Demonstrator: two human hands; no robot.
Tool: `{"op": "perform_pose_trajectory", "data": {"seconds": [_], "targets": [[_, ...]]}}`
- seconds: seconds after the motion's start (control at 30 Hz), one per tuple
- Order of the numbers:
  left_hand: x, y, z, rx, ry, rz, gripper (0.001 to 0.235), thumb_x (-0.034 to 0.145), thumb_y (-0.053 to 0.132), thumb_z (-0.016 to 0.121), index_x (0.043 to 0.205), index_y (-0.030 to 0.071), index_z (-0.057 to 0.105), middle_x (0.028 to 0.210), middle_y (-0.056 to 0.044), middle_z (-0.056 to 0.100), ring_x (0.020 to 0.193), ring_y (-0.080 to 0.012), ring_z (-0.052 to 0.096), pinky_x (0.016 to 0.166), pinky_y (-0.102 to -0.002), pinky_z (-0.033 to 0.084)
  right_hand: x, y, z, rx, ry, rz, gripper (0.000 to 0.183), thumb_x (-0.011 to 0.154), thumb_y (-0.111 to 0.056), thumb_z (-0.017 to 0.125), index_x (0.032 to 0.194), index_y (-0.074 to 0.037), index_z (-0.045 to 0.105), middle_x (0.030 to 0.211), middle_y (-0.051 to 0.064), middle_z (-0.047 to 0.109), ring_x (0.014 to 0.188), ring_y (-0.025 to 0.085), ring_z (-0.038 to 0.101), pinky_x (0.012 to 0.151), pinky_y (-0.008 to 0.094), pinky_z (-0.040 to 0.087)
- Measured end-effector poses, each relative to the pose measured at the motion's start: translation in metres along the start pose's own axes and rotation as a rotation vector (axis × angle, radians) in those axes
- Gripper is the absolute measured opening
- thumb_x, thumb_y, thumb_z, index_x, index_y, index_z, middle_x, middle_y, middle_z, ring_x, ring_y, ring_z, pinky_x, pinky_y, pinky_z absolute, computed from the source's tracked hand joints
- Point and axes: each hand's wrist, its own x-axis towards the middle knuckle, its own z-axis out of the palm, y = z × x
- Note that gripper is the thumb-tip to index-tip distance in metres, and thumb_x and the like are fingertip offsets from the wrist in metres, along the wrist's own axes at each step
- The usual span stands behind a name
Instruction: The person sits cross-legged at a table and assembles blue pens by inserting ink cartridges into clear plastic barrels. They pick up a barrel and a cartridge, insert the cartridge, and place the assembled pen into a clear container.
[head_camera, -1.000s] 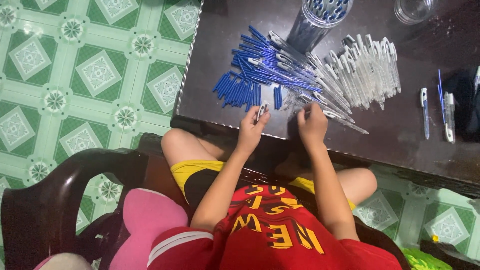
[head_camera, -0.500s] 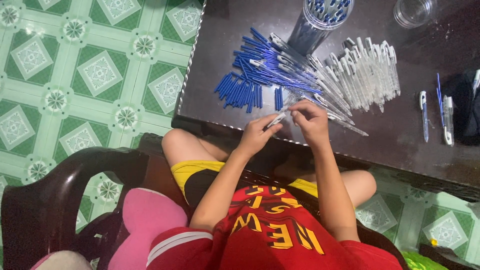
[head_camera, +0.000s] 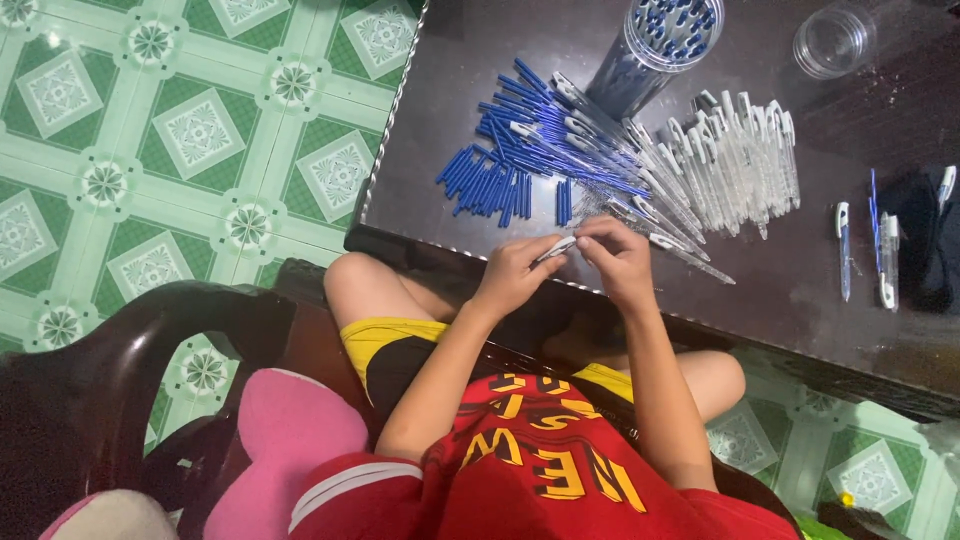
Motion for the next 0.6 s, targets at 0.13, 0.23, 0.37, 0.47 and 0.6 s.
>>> {"op": "perform_pose_trajectory", "data": {"seconds": [0.13, 0.23, 0.37, 0.47, 0.6], "targets": [[-0.006, -0.018, 0.008, -0.008, 0.072, -0.027, 0.022, 0.093, 0.021, 0.076, 0.114, 0.015, 0.076, 0.094, -0.013, 0.077, 0.093, -0.0337, 0.075, 0.082, -0.041, 0.060, -0.002, 0.010, 0.005, -0.201, -0.212, -0.124, 0.037, 0.101, -0.021, 0.066, 0.135, -0.008, 0.069, 0.133, 0.022, 0.054, 0.118, 0.033, 0.054, 0.099, 0.048, 0.046], [-0.008, -0.026, 0.007, 0.033, 0.161, -0.045, 0.024, 0.093, 0.028, 0.078, 0.115, 0.017, 0.077, 0.093, -0.009, 0.078, 0.092, -0.0289, 0.076, 0.081, -0.038, 0.060, 0.024, 0.031, 0.002, -0.201, -0.246, -0.133, 0.045, 0.109, -0.033, 0.050, 0.145, -0.009, 0.060, 0.149, 0.020, 0.041, 0.127, 0.034, 0.046, 0.109, 0.051, 0.039], [-0.011, -0.034, 0.003, -0.020, 0.286, -0.054, 0.023, 0.095, 0.022, 0.076, 0.116, 0.014, 0.075, 0.092, -0.013, 0.077, 0.090, -0.0320, 0.075, 0.078, -0.040, 0.060, 0.069, 0.081, -0.020, -0.823, 0.152, -0.294, 0.021, 0.092, -0.011, 0.074, 0.114, -0.011, 0.076, 0.107, 0.010, 0.055, 0.092, 0.031, 0.056, 0.080, 0.041, 0.048], [-0.006, -0.030, -0.006, -0.048, 0.357, -0.060, 0.022, 0.095, 0.019, 0.077, 0.116, 0.011, 0.075, 0.090, -0.014, 0.076, 0.089, -0.0333, 0.075, 0.076, -0.041, 0.059, 0.091, 0.083, -0.014, -1.222, 0.146, -0.435, 0.024, 0.078, -0.009, 0.085, 0.097, -0.022, 0.078, 0.100, 0.003, 0.058, 0.094, 0.028, 0.056, 0.079, 0.040, 0.048], [-0.008, -0.029, -0.005, -0.097, 0.392, -0.094, 0.022, 0.096, 0.021, 0.076, 0.115, 0.010, 0.075, 0.089, -0.015, 0.076, 0.089, -0.0335, 0.075, 0.075, -0.042, 0.059, 0.104, 0.094, -0.011, -1.426, 0.089, -0.543, 0.016, 0.076, -0.015, 0.086, 0.082, -0.020, 0.073, 0.095, 0.000, 0.061, 0.091, 0.025, 0.059, 0.073, 0.038, 0.048]]}}
